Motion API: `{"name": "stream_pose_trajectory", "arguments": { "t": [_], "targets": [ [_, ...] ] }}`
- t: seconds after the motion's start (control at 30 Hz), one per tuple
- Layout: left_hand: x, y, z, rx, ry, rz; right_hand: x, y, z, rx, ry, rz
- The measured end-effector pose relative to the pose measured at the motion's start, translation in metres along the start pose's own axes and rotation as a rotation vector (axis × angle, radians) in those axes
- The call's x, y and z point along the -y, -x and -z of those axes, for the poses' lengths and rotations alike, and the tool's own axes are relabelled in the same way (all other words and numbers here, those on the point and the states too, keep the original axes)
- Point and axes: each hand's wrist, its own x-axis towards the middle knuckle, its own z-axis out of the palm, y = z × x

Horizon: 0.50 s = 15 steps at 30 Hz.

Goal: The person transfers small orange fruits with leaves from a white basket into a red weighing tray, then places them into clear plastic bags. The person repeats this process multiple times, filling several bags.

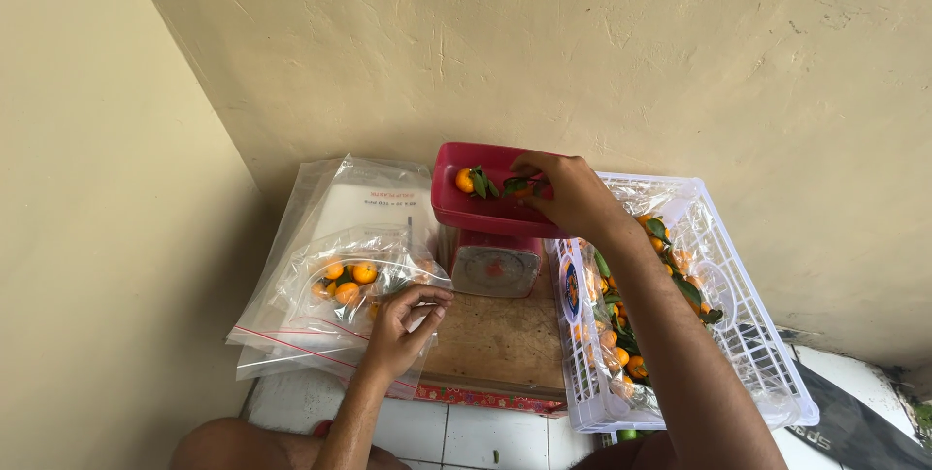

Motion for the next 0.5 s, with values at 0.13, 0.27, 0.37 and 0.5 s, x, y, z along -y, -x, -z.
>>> {"name": "stream_pose_trajectory", "arguments": {
  "t": [0.13, 0.27, 0.37, 0.5],
  "targets": [
    [0.001, 0.000, -0.001, -0.013, -0.012, 0.028, -0.005, -0.012, -0.008, 0.024, -0.006, -0.004],
    [0.005, 0.000, 0.000, -0.004, -0.056, 0.011, -0.007, -0.016, -0.011, 0.043, -0.057, -0.020],
    [0.004, 0.001, -0.001, 0.002, -0.102, -0.023, -0.008, -0.009, -0.006, 0.028, -0.096, -0.031],
    [-0.003, 0.003, -0.016, 0.122, -0.495, -0.041, 0.007, 0.024, 0.020, -0.087, -0.114, -0.025]
  ]
}}
